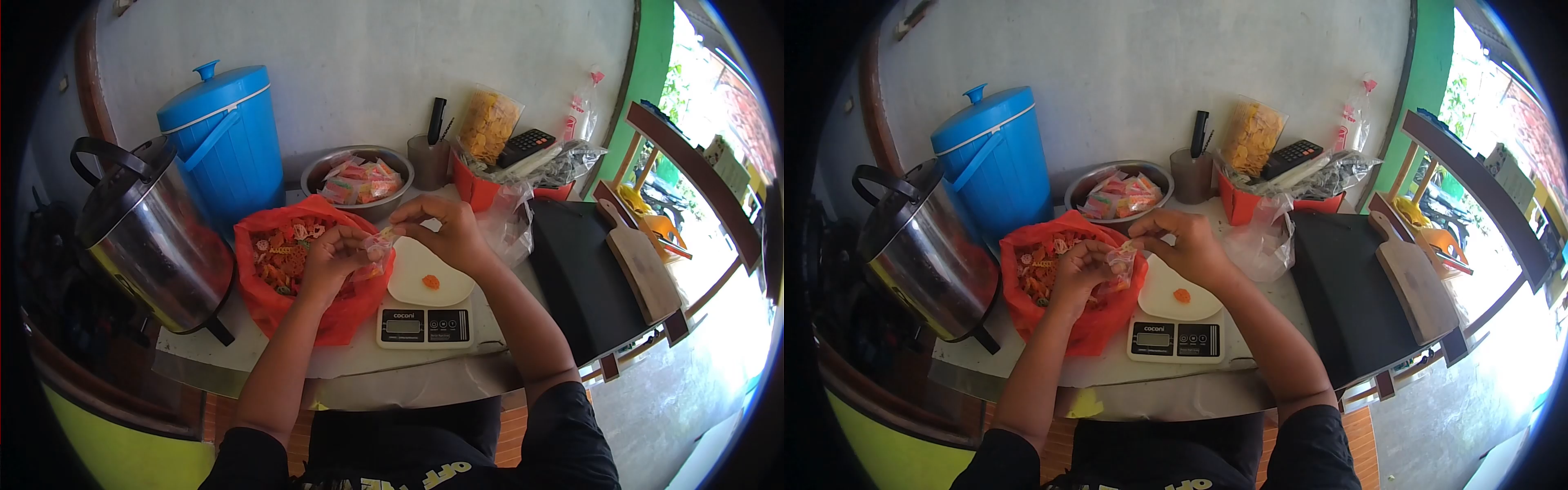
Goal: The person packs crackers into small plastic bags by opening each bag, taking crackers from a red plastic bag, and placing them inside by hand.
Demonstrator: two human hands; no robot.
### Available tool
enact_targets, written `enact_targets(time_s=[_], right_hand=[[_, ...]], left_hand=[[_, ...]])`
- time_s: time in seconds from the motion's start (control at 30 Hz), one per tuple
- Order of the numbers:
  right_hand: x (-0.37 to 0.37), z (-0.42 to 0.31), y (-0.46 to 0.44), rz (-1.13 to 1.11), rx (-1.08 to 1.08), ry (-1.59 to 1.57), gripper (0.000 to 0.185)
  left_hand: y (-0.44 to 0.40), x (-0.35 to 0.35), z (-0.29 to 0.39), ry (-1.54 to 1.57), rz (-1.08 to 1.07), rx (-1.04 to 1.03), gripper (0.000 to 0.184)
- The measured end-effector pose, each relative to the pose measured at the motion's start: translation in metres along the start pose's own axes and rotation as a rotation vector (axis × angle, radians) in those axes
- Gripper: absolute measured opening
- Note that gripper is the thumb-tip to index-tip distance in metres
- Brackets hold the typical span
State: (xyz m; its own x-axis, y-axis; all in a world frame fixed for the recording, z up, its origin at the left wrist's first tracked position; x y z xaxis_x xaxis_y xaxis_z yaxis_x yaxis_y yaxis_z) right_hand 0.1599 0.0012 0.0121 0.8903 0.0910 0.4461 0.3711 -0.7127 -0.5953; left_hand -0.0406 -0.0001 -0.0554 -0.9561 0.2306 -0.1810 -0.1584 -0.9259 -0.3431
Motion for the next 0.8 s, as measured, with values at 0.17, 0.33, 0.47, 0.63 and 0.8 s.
enact_targets(time_s=[0.17,0.33,0.47,0.63,0.8], right_hand=[[-0.003,-0.002,0.002,-0.077,0.032,0.08,0.018],[-0.008,0.0,0.003,0.01,0.058,0.093,0.021],[-0.009,-0.004,0.004,-0.07,0.152,0.3,0.022],[0.0,0.011,0.002,-0.147,-0.054,0.118,0.024],[0.007,0.044,0.015,-0.653,-0.357,0.521,0.026]], left_hand=[[0.0,0.0,-0.004,-0.043,-0.038,0.03,0.028],[0.003,-0.007,0.0,0.013,-0.063,0.056,0.029],[0.003,-0.005,-0.002,-0.036,-0.052,0.085,0.032],[-0.003,0.006,-0.011,-0.071,0.069,-0.009,0.034],[-0.004,0.006,-0.003,-0.029,0.156,-0.098,0.031]])
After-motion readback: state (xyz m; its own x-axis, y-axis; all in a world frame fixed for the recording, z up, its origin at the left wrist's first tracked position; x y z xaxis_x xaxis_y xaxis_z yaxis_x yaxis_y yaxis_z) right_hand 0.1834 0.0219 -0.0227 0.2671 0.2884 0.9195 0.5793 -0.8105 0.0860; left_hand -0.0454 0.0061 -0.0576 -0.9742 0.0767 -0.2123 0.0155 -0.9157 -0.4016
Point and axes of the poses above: each hand's wrist, its own y-axis away from the middle knuckle, its own x-axis out of the back of the hand, z = x × y, the point moved 3 cm from there along -y, towards the middle knuckle, and after that the axes turned 4 degrees about -x, right-handed, at the moved point
